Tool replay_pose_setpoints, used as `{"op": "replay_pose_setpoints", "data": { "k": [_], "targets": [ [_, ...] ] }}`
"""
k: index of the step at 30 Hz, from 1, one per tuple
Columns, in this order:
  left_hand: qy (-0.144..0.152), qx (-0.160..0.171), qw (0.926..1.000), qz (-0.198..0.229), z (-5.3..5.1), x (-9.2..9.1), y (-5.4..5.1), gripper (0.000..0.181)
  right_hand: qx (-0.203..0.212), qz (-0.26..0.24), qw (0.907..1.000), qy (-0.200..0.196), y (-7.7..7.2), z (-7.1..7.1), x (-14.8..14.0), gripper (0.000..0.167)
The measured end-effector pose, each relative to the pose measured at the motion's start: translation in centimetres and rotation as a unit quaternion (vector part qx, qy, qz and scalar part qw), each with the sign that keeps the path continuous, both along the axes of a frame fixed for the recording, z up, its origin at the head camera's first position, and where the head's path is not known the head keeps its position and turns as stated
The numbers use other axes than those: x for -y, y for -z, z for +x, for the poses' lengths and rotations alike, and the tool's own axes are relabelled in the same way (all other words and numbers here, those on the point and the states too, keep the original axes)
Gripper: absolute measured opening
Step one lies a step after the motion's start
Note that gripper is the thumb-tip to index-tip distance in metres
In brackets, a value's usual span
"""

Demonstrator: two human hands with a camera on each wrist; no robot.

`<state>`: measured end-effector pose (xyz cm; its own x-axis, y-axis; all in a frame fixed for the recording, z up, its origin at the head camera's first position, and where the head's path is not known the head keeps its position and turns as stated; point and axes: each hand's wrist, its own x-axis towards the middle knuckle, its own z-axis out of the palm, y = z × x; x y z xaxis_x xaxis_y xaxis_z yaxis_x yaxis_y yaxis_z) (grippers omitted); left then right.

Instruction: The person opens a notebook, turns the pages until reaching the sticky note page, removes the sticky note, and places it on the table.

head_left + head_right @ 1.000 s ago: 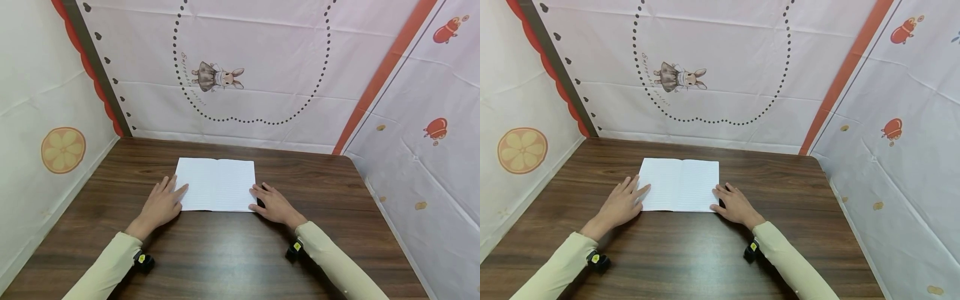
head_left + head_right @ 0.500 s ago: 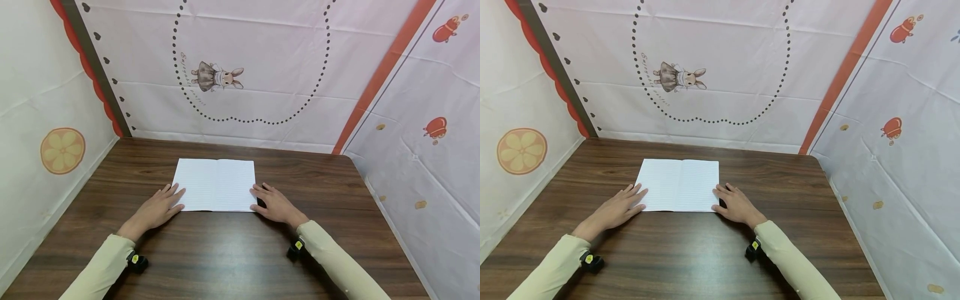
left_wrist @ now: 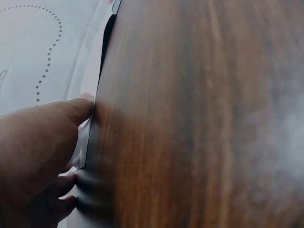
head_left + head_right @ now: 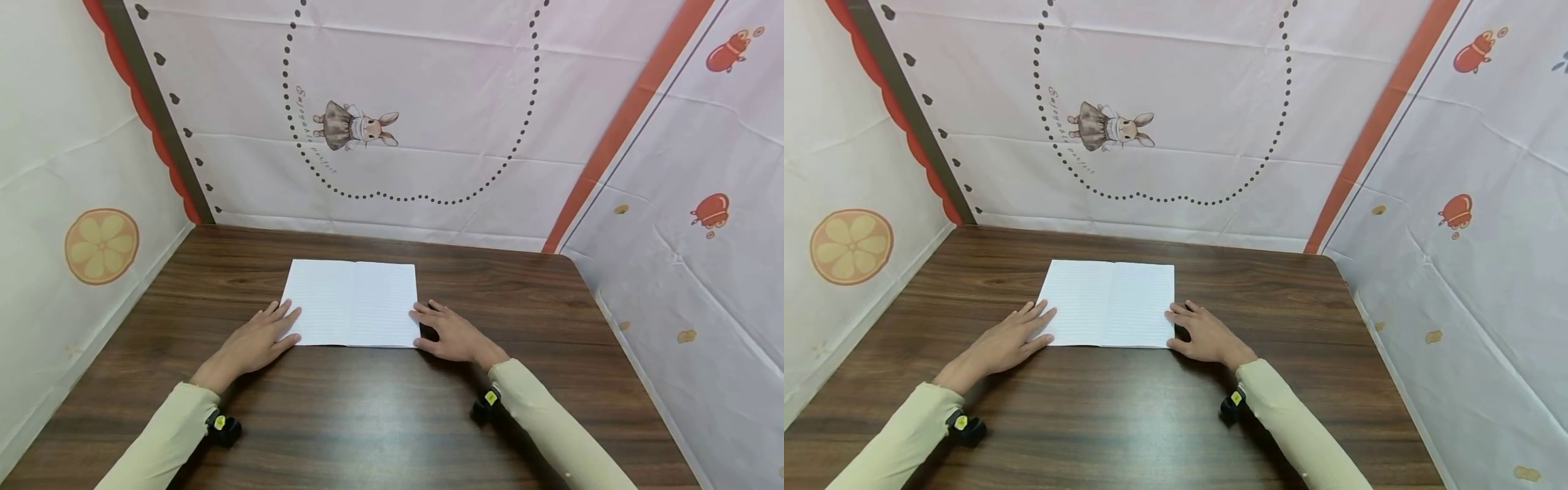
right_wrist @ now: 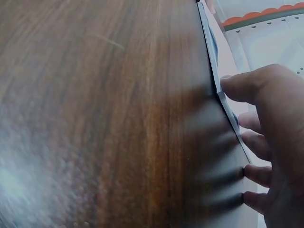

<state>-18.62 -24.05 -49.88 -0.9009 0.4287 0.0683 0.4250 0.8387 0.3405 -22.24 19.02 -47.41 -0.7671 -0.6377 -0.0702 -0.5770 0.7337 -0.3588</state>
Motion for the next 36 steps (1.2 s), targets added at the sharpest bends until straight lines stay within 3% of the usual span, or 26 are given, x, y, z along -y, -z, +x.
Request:
{"op": "replay_pose_setpoints", "data": {
  "k": [16,23,30,36],
  "targets": [
    [-0.005,0.008,0.9999,-0.003,0.1,-0.1,-0.4,0.063,-0.051,-0.012,0.9983,0.027,0.8,0.1,0.7,0.062],
    [-0.004,-0.004,0.9999,-0.014,0.2,-0.1,-0.6,0.060,-0.049,-0.019,0.9982,0.030,1.1,0.4,0.9,0.061],
    [-0.028,-0.065,0.9973,-0.021,-0.6,-0.9,-0.8,0.054,-0.042,-0.019,0.9984,0.031,1.0,0.5,0.8,0.061],
    [-0.045,-0.131,0.9904,-0.011,-2.3,-3.4,-2.6,0.055,-0.044,-0.018,0.9984,0.031,0.9,0.2,0.7,0.062]
  ]
}}
